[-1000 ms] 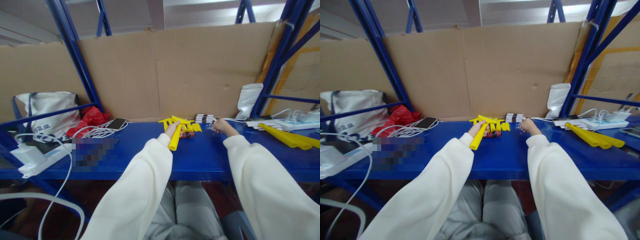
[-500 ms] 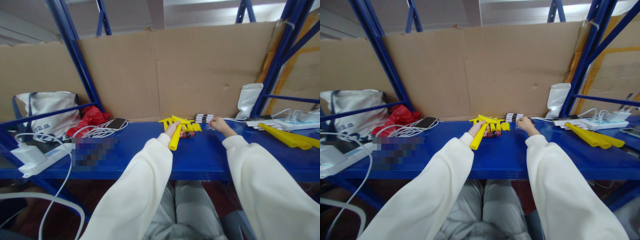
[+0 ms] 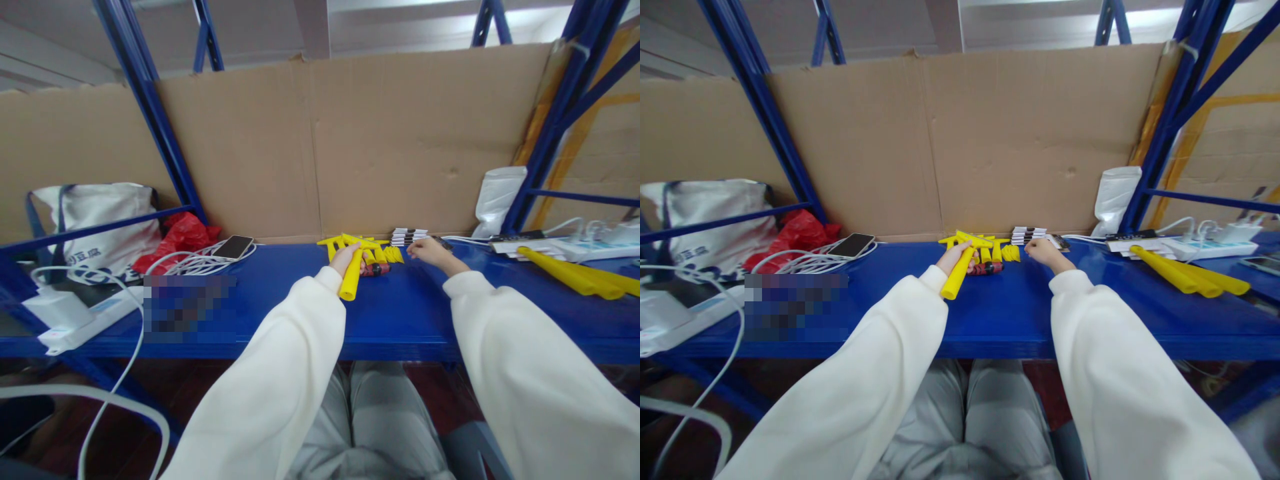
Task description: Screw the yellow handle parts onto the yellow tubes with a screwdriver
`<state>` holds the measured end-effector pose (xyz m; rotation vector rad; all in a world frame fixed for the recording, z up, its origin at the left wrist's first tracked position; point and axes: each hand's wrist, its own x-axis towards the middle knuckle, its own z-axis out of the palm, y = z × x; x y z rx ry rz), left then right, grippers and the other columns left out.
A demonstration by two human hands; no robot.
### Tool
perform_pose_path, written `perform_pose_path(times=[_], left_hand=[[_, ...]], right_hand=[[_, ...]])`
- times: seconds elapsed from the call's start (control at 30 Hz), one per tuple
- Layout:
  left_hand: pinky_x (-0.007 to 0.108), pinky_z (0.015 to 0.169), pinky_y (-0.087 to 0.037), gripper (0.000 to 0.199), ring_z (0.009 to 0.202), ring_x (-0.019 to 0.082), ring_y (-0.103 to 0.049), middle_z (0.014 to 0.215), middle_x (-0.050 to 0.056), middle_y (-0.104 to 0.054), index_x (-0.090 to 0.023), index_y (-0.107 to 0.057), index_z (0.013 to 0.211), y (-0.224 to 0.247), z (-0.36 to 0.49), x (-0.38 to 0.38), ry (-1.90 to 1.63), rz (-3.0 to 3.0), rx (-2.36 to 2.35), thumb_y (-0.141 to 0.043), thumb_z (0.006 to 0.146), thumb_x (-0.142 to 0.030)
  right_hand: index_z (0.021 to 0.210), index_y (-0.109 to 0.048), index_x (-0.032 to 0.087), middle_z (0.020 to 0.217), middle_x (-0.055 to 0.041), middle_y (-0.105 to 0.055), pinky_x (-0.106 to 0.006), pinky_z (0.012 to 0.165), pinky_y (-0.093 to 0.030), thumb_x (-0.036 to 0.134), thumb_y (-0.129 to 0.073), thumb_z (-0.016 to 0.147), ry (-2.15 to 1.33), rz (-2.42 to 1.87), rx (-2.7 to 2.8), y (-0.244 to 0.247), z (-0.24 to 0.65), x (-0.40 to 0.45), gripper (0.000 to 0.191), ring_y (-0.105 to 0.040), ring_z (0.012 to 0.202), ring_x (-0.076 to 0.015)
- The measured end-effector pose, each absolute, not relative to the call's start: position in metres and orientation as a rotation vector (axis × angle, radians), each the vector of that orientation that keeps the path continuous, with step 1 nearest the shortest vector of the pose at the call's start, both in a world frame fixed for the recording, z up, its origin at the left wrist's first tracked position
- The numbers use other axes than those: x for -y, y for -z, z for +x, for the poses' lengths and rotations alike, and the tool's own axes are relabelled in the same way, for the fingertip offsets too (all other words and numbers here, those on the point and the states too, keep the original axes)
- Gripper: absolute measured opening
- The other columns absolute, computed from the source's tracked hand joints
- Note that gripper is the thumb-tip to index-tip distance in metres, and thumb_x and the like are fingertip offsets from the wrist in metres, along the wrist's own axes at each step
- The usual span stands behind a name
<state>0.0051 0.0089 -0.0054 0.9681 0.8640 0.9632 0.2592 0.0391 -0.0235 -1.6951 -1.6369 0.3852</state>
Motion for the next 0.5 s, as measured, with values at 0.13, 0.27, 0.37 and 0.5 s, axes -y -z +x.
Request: perform_pose_path(times=[0.13, 0.27, 0.37, 0.5], left_hand=[[0.02, 0.035, -0.034, 0.009, 0.033, 0.008, -0.04, 0.053, -0.003, -0.052, -0.016, -0.06, 0.091, 0.002, 0.006, -0.006, -1.055, 0.858, -0.921, -0.054, 0.097, -0.022], [0.02, 0.037, -0.036, 0.012, 0.036, 0.008, -0.043, 0.061, -0.002, -0.057, -0.016, -0.059, 0.098, 0.0, 0.006, -0.003, -1.133, 0.777, -0.949, -0.055, 0.09, -0.009], [0.019, 0.04, -0.036, 0.019, 0.039, 0.008, -0.043, 0.063, -0.003, -0.057, -0.018, -0.059, 0.097, 0.002, 0.006, -0.004, -1.135, 0.777, -0.977, -0.056, 0.086, -0.004], [0.02, 0.043, -0.037, 0.021, 0.041, 0.008, -0.043, 0.066, -0.001, -0.058, -0.018, -0.059, 0.097, 0.006, 0.007, -0.006, -1.151, 0.79, -1.015, -0.056, 0.084, -0.002]], right_hand=[[0.065, -0.065, 0.017, 0.067, -0.0029, -0.069, -0.023, 0.062, -0.048, 0.011, -0.061, 0.081, -0.431, -1.635, 1.71, 0.017, 0.241, -0.027, 0.017, -0.061, 0.062, -0.0141], [0.068, -0.066, 0.017, 0.067, -0.0033, -0.069, -0.023, 0.057, -0.045, 0.026, -0.07, 0.085, -0.639, -1.517, 1.864, 0.015, 0.223, -0.013, 0.019, -0.059, 0.058, -0.0136], [0.072, -0.069, 0.017, 0.063, -0.0026, -0.067, -0.024, 0.056, -0.045, 0.043, -0.078, 0.081, -0.75, -1.455, 1.973, 0.017, 0.215, -0.009, 0.029, -0.059, 0.058, -0.0139], [0.074, -0.072, 0.017, 0.063, -0.0024, -0.067, -0.024, 0.055, -0.045, 0.055, -0.082, 0.074, -0.767, -1.433, 2.063, 0.018, 0.212, -0.009, 0.039, -0.058, 0.059, -0.0146]])
